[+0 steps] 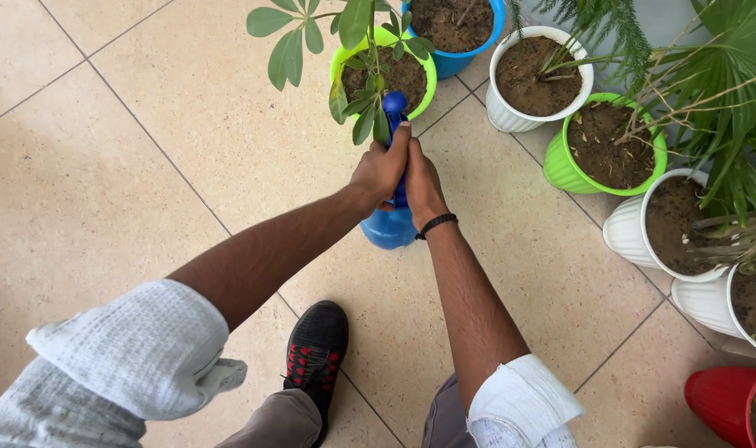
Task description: The person uses a blue handheld pressure sprayer to water several potted plants arranged on a tiled floor. They move from plant to plant, spraying the soil and leaves, and occasionally pump the sprayer to maintain pressure.
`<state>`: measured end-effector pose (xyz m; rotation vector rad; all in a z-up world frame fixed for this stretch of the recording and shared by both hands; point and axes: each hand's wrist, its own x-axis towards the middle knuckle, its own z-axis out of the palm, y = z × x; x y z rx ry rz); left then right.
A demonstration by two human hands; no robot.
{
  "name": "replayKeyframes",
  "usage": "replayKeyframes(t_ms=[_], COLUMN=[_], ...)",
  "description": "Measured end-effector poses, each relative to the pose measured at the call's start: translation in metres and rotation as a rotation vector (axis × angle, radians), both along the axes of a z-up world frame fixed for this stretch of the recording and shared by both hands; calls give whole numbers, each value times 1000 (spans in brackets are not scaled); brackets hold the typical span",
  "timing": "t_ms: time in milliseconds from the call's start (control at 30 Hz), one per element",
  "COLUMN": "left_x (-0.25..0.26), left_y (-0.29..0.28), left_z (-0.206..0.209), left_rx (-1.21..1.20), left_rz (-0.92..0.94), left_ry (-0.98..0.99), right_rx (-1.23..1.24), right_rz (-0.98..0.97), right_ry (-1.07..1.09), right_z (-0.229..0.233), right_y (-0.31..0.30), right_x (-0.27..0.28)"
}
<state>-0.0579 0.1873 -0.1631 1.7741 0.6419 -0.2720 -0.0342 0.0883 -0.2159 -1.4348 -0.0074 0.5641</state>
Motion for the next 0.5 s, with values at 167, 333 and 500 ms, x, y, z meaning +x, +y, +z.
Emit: replayKeyframes(t_ms=[167, 333, 500], left_x=[3, -6, -9], left_y=[1, 8, 17], left_z=[-8, -12, -16], left_rx=[56, 53, 43], left_rz=[22, 47, 14], left_ry=[-23, -2, 24], right_rx=[28, 9, 38], right_rz=[17, 71, 176], right_ry=[6, -12, 16], right_z=[-7, -15, -12], right_y=[-1, 2, 3], right_x=[3, 6, 7])
